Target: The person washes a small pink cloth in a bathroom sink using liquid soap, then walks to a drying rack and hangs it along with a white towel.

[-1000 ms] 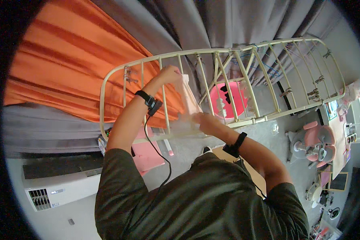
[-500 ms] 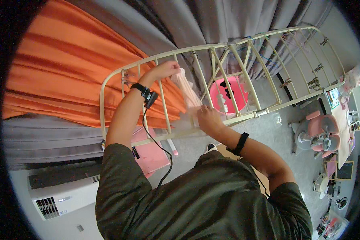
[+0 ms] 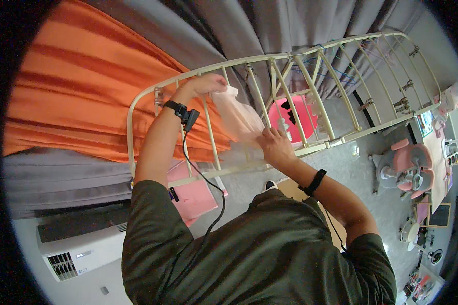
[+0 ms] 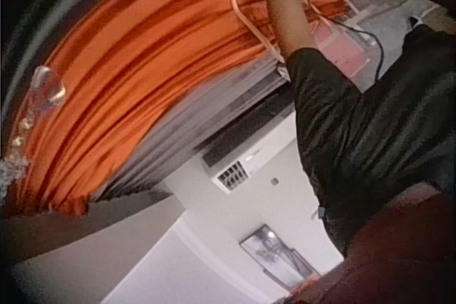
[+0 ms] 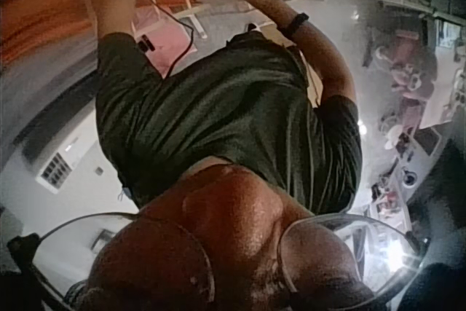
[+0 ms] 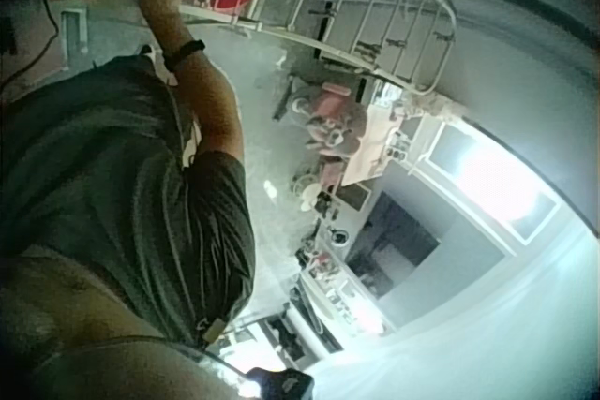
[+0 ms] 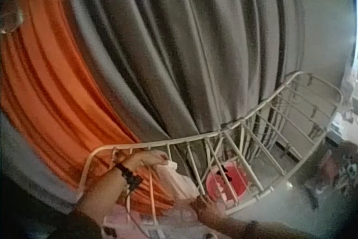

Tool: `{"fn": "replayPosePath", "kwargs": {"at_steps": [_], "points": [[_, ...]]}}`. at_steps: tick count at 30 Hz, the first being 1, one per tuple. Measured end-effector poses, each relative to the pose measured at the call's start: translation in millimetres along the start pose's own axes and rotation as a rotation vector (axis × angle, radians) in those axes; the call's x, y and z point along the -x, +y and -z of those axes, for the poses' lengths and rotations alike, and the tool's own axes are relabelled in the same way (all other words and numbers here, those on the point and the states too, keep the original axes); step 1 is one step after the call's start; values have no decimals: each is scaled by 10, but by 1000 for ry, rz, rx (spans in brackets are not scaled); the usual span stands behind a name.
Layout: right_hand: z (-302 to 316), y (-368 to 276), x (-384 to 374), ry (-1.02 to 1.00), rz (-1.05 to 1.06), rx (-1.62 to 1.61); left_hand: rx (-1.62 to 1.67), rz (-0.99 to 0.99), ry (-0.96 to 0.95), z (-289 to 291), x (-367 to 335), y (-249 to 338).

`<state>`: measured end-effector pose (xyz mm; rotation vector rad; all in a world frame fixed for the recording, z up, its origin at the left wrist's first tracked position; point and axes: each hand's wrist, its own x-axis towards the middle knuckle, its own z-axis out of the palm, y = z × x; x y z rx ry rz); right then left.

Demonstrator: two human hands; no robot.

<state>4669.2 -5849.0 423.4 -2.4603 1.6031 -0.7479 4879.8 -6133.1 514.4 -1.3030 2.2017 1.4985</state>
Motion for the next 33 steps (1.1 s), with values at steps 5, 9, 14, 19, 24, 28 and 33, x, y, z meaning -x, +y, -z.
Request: {"fn": "replayPosePath", "kwargs": {"at_steps": [5,9,14,19,24,28,33], "points": [[81,36,82,43,44,-56,183,-18,49,41,-58,123],[187,11,102,-18,114,-129,139,-13,30,161,-161,-30],[167,66,250,46,161,-163,102,-131,168,80,-308,30],[144,13,175,3,62,-170,1,-183,222,55,-430,-154],[80,-56,13,-98,-87,-363,-220,17,406,-108,-480,-260],[29,-84,-151,-77,-185,-517,-42,135,265,-301,-384,-140],[-25,-254,-268,-188,-155,-417,65,-53,275,-256,-383,-517]]}}
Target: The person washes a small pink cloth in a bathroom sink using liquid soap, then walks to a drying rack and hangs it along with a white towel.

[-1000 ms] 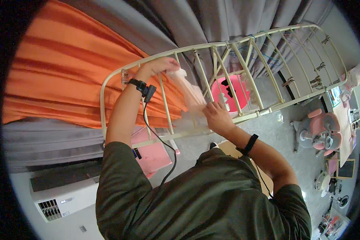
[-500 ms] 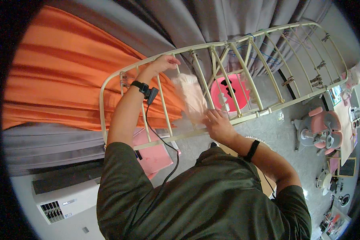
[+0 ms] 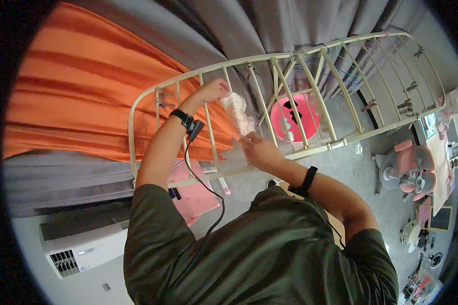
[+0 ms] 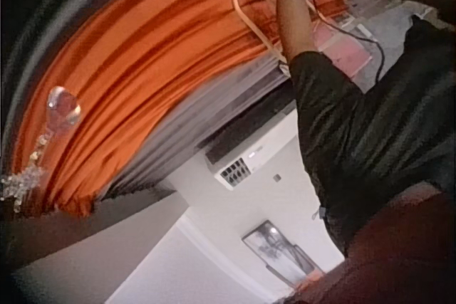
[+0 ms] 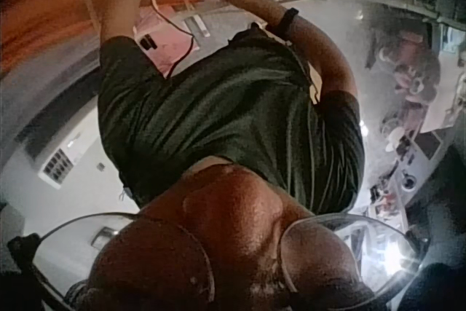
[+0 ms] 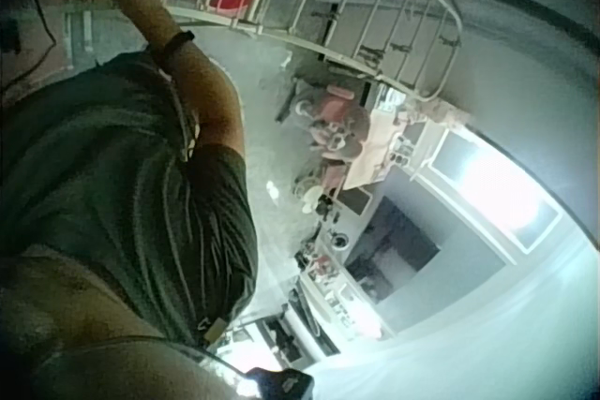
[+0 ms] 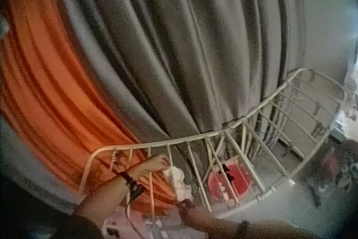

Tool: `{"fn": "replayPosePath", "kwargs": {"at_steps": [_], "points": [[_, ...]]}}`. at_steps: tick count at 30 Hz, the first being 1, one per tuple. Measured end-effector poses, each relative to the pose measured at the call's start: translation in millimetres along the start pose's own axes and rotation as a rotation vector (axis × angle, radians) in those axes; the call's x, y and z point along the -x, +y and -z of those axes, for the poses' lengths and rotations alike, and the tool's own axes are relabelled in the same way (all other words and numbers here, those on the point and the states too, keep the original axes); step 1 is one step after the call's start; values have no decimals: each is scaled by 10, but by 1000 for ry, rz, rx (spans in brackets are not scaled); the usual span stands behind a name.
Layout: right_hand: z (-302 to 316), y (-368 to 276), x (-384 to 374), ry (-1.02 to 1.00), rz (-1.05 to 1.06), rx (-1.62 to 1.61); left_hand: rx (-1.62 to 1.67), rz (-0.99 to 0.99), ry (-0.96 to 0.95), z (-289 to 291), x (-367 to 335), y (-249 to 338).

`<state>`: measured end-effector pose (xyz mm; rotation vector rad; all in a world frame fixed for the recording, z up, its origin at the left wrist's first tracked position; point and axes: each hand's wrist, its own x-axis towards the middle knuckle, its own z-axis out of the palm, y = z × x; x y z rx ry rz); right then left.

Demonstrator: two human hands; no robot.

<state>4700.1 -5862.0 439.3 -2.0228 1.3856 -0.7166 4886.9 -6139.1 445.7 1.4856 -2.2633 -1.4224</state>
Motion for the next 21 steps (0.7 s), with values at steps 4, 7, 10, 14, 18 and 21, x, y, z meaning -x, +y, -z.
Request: {"fn": "replayPosePath", "kwargs": {"at_steps": [4,7,10,14,18,21], "points": [[-75,-59,-1,29,66,71,-190,-79,198,163,-119,-159],[-62,-42,34,67,85,92,-280,-207,400,-4,-117,8],[-49,-77,63,-6,72,29,-457,-107,482,-49,-112,-16],[-14,-133,138,124,171,39,-543,-131,442,-50,-173,-103],[111,16,502,161,114,-47,-621,-194,495,-67,-27,25],[275,347,935,197,26,-65,-651,-196,389,-116,324,417]]}}
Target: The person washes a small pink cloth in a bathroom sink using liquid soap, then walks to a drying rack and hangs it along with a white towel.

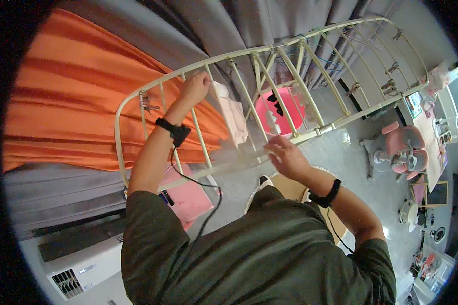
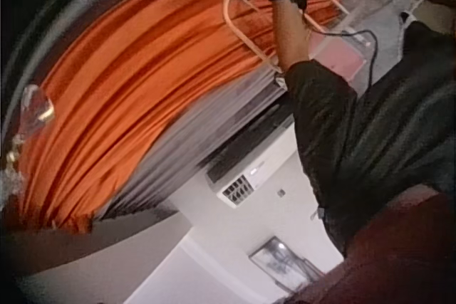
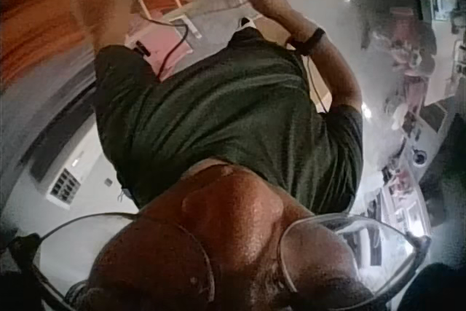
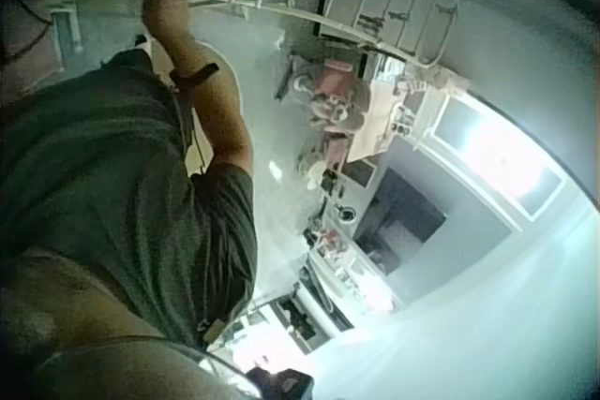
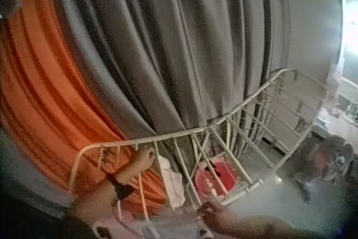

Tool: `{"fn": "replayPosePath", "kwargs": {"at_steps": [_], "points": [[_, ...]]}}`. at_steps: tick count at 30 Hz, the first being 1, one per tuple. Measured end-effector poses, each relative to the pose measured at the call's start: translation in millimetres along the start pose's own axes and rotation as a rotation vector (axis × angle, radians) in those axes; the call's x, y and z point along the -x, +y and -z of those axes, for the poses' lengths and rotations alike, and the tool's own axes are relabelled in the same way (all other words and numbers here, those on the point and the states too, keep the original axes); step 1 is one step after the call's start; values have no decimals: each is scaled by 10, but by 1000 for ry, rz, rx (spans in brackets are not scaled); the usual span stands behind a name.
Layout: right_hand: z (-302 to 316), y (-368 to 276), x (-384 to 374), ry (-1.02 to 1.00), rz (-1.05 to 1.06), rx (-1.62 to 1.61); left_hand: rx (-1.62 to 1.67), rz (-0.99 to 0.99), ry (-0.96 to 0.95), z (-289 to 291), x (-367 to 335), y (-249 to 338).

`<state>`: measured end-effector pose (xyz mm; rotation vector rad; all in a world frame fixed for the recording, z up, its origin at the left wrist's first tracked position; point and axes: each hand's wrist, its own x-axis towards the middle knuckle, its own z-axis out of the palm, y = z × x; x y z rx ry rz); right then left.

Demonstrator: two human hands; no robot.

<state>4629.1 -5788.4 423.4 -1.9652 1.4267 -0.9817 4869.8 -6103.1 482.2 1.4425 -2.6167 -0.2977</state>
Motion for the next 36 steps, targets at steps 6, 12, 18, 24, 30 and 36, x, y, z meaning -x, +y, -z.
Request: {"fn": "replayPosePath", "kwargs": {"at_steps": [6,12,18,24,30,36], "points": [[931,408,1183,109,-272,131,27,-233,-156,-86,938,906],[1525,712,3452,215,-535,34,24,-97,-97,82,1895,1976],[2215,1517,7252,274,-947,105,212,-56,0,-1072,2935,4870],[2750,1962,11476,609,-1164,92,551,70,-970,-3550,4056,7163],[2534,1289,15309,1585,-1956,-856,98,-121,-1307,-4777,4243,10262],[2999,1676,16516,1794,-1976,-1015,-126,-343,-1242,-6557,2997,13617]]}}
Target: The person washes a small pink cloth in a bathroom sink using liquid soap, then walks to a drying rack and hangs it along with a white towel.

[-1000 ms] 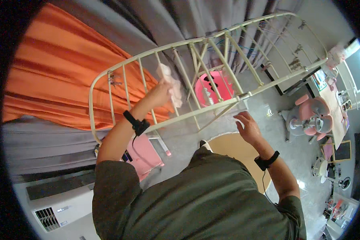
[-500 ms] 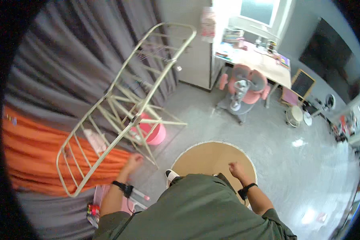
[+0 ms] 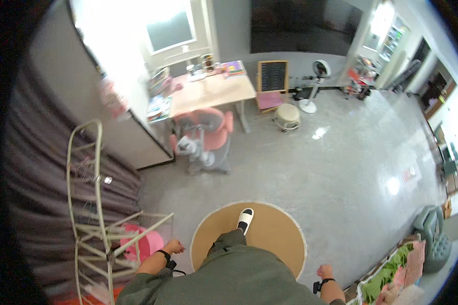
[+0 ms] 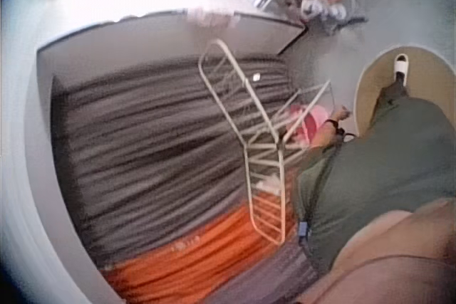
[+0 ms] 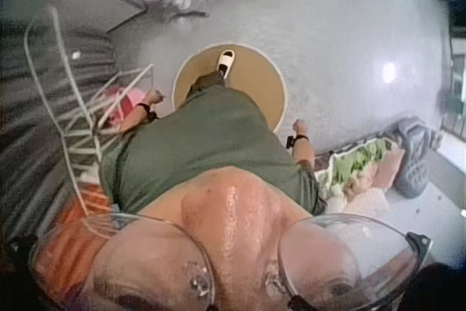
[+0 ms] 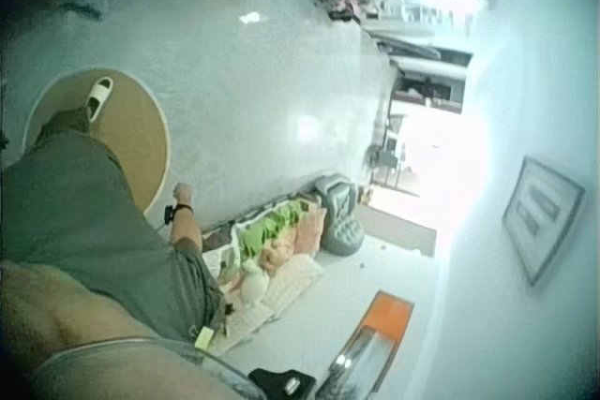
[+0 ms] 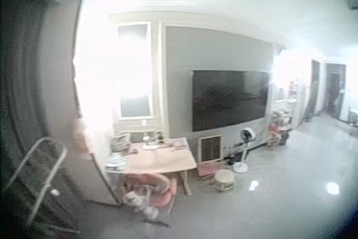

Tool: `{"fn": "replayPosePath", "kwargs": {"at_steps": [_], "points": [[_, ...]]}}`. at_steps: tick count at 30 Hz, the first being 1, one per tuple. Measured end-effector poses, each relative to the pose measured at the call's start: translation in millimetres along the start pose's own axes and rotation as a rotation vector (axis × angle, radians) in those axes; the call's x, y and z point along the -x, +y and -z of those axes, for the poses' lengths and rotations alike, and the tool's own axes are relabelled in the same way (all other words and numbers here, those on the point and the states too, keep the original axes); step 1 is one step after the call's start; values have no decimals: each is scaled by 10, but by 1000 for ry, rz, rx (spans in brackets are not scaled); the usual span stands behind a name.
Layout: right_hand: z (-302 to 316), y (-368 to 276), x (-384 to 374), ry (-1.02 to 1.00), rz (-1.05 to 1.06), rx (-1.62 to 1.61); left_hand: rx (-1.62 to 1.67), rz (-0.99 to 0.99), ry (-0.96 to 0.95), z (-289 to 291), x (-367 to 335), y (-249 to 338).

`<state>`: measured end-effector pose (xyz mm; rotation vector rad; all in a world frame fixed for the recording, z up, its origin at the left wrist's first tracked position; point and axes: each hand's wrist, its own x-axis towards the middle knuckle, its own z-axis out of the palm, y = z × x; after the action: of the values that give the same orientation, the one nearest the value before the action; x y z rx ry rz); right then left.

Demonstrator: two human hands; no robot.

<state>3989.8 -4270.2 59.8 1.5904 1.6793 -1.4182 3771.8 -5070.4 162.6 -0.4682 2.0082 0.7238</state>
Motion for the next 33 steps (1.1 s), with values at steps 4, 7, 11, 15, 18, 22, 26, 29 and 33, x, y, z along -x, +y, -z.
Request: {"fn": "replayPosePath", "kwargs": {"at_steps": [4,7,11,15,18,22,26,29,33], "points": [[541,575,657,-81,-103,-348,-484,-227,-4,786,-1166,1921],[-240,648,304,-82,-368,-458,-151,-300,64,329,-2525,2311],[-952,-303,576,-108,-170,-492,-355,-492,-47,284,-3305,4484],[-1377,-650,585,-23,-85,-597,-506,-764,-17,-122,-3216,6002],[-1604,-989,391,82,-74,-461,-669,-924,-52,-277,-3159,6656],[-1549,-1817,291,73,-40,-218,-931,-926,-92,-73,-3560,6692],[-943,-2174,-246,-44,143,42,-1042,-606,-210,489,-3928,6451],[-123,-2201,-759,-31,342,716,-1078,-514,-322,753,-3604,6907],[1725,-3301,-1330,86,10,886,-554,-420,-151,895,-3377,7419]]}}
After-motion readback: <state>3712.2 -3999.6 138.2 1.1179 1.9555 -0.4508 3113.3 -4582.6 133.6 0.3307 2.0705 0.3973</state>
